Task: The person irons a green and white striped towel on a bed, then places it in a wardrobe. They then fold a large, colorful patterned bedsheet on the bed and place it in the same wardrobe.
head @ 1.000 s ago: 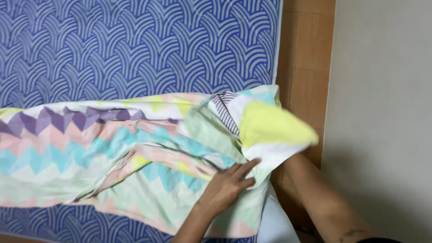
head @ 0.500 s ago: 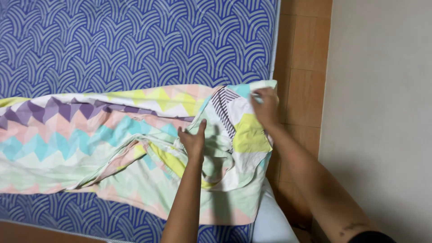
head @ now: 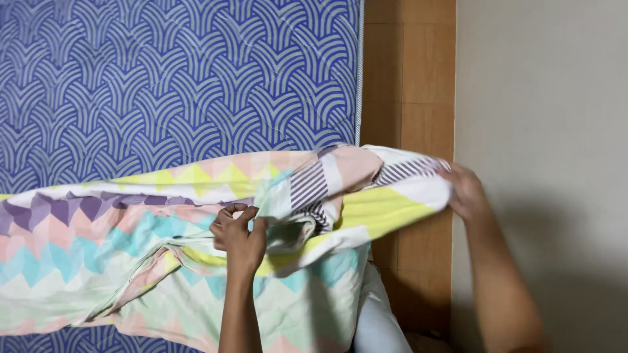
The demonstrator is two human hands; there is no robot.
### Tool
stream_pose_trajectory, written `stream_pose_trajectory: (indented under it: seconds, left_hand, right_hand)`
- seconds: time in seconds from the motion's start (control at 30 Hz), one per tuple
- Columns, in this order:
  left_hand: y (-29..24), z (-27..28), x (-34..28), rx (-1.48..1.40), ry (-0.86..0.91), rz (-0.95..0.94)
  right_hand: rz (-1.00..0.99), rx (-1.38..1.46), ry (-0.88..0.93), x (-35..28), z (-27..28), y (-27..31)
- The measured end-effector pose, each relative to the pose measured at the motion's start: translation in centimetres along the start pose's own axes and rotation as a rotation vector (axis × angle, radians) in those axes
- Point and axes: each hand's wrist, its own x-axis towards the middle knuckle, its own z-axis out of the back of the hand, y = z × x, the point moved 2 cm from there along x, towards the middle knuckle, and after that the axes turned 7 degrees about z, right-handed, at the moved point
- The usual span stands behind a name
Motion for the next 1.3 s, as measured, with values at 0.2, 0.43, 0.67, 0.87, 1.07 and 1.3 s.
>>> stream_pose_trajectory:
  seconds: [0.2,0.43,0.67,0.87,1.07,1.3]
  left_hand:
    - [-15.2,1.9,-14.2,-0.386,0.595,-0.221]
    - [-11.2,-13.2,-23.3,0.161,1.044,-0.939]
    - [5.6,-11.2,-5.5,-0.274,-0.095,-0.157]
    - [21.0,-4.1,3.6,-0.218,-0.637,0.823]
    - [25.2,1.8,10.8,-1.277,-0.41,0.734]
    - [30.5,6.7,14.1,-1.7,-0.241,0.668]
  right_hand:
    - [-0.409,-0.547,0.108,-3.7,11.0,-11.7]
    - [-0.163,-0.353,0.183,4.6,2.7,-9.4]
    - [0.252,-1.063,0.128,7.5,-8.4,-7.7]
    - [-0.032,-1.481,0.211,3.3,-9.7,-1.7]
    - [-0.099,-0.619,0.233,-2.1,5.7,3.7]
    - [-0.319,-0.524,-0.021,-3.4,10.0,-1.2]
